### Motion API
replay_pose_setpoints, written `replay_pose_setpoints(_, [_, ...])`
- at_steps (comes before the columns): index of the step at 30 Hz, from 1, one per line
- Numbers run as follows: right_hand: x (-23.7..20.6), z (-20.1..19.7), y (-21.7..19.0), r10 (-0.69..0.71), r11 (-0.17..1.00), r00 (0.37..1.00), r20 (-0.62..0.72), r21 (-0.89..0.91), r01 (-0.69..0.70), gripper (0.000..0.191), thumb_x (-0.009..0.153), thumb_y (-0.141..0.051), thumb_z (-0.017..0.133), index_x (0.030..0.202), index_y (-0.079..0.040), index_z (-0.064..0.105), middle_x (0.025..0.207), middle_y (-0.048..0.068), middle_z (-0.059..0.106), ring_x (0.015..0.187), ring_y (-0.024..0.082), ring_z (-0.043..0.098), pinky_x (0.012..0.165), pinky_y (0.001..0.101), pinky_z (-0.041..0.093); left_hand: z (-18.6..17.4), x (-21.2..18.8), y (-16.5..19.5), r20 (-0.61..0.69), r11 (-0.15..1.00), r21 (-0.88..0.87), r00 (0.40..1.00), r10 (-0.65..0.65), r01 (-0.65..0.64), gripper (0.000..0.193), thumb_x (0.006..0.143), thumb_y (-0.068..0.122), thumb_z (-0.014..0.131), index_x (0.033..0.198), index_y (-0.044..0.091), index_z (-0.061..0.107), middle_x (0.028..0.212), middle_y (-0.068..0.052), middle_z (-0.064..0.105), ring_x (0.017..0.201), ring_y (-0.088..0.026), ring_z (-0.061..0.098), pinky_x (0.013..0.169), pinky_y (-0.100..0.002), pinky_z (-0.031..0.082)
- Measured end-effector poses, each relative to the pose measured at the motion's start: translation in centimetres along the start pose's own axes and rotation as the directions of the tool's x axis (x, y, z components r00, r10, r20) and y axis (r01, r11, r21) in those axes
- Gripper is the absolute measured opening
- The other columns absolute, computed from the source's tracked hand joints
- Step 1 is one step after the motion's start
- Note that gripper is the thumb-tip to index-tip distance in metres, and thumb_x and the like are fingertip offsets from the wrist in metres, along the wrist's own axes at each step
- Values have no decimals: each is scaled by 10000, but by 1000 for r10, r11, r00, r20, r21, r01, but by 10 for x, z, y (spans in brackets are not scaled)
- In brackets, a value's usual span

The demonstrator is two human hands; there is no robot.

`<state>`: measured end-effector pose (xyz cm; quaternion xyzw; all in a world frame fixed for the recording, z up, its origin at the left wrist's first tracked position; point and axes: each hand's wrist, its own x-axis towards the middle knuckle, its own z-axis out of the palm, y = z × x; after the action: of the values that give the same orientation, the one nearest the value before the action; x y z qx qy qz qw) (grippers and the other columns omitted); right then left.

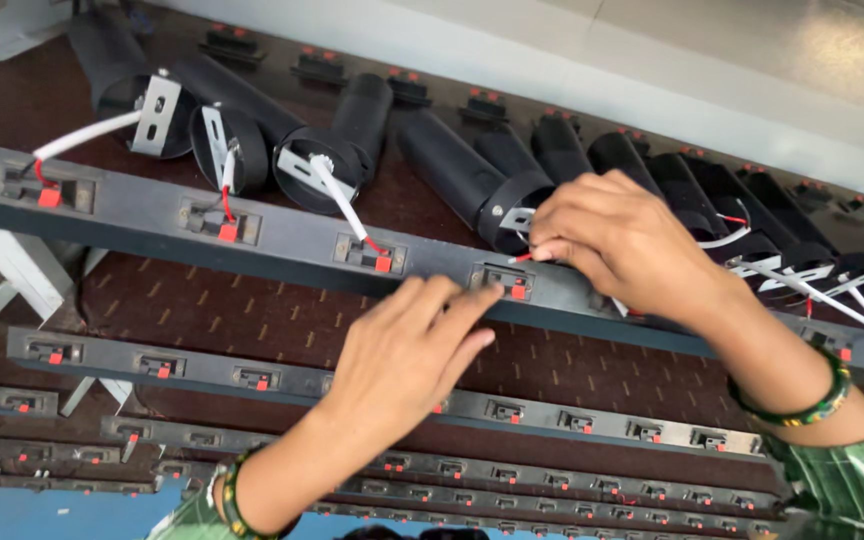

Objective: The person repeatedly picks up black cylindrical electronic components from a shelf and inserts their wires into red terminal blocks on a long metal rail. The person handles each component one at a time, aligning and pressing the wires into the terminals.

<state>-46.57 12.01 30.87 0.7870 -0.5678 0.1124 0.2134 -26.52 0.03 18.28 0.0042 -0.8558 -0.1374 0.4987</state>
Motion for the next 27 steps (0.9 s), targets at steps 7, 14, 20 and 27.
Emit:
replay_pose_setpoints(7, [5,-4,4,-61,993,987,150,-96,76,166,813,-197,751,920,-74,722,960,15,693,930,248,612,827,396,451,6,-6,-1,64,999,29,998,18,-20,478,861,246,761,1302,107,642,906,-39,578,795,-224,612,668,-364,523])
replay_pose_setpoints(14, [24,-15,-9,-81,948,940,332,-265,176,246,658,-108,730,901,-76,734,895,32,669,895,246,602,774,395,463,17,-8,1,79,983,165,995,62,-75,572,847,304,769,1366,109,626,781,-34,550,655,-194,594,588,-347,483])
replay_pose_setpoints(20, [37,-22,-12,-46,949,905,423,-266,173,175,691,-117,721,856,-61,706,858,45,663,882,252,607,794,386,521,23,-9,9,102,967,234,992,78,-100,643,811,315,783,1387,87,613,676,-4,536,533,-162,570,519,-315,463])
replay_pose_setpoints(27, [43,-27,-5,-58,976,935,351,-177,127,148,779,-179,739,811,-38,706,800,54,673,812,268,616,651,390,539,25,-9,9,129,959,262,989,71,-103,676,794,313,785,1393,58,605,647,1,544,499,-157,570,479,-311,453])
